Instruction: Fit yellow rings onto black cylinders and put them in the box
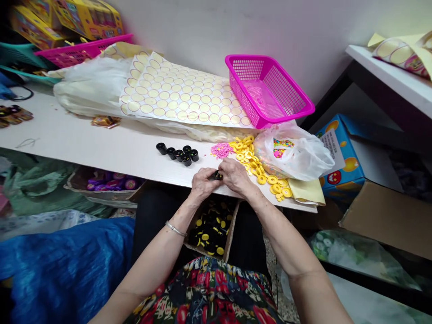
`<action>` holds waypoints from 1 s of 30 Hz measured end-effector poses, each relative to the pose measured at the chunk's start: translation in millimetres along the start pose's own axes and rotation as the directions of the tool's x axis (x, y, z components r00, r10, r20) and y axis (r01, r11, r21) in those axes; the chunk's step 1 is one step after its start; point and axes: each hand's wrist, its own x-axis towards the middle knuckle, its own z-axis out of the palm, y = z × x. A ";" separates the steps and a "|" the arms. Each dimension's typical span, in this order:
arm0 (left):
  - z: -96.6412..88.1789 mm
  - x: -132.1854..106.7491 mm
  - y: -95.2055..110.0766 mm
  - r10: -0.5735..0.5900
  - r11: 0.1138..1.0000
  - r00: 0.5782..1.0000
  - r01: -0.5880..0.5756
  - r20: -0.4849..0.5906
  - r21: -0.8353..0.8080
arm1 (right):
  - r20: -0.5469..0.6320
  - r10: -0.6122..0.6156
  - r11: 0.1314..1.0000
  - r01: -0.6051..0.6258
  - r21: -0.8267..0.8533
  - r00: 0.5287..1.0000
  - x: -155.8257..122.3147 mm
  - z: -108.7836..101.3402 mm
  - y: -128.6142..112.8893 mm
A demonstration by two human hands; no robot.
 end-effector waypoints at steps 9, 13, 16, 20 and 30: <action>-2.5 -0.1 1.9 -0.041 0.999 0.998 0.040 0.039 0.007 | 0.184 -0.058 0.941 0.116 -0.318 0.981 3.3 -4.2 -14.7; -4.2 0.1 3.6 -0.027 1.000 0.999 0.027 0.040 -0.008 | 0.226 -0.064 0.937 0.136 -0.322 0.972 3.3 -5.7 -19.7; -5.2 0.2 2.8 -0.005 1.000 0.999 0.006 0.034 -0.022 | 0.233 -0.049 0.933 0.127 -0.336 0.971 3.8 -5.4 -26.9; -4.1 0.4 -0.6 -0.001 1.000 1.000 0.001 0.029 -0.015 | 0.222 0.005 0.970 0.049 -0.237 0.975 5.8 -3.0 -21.0; 1.1 0.7 -8.2 -0.018 0.998 1.000 0.017 -0.023 -0.053 | -0.057 0.299 0.894 -0.301 -0.332 0.952 18.7 -9.5 38.3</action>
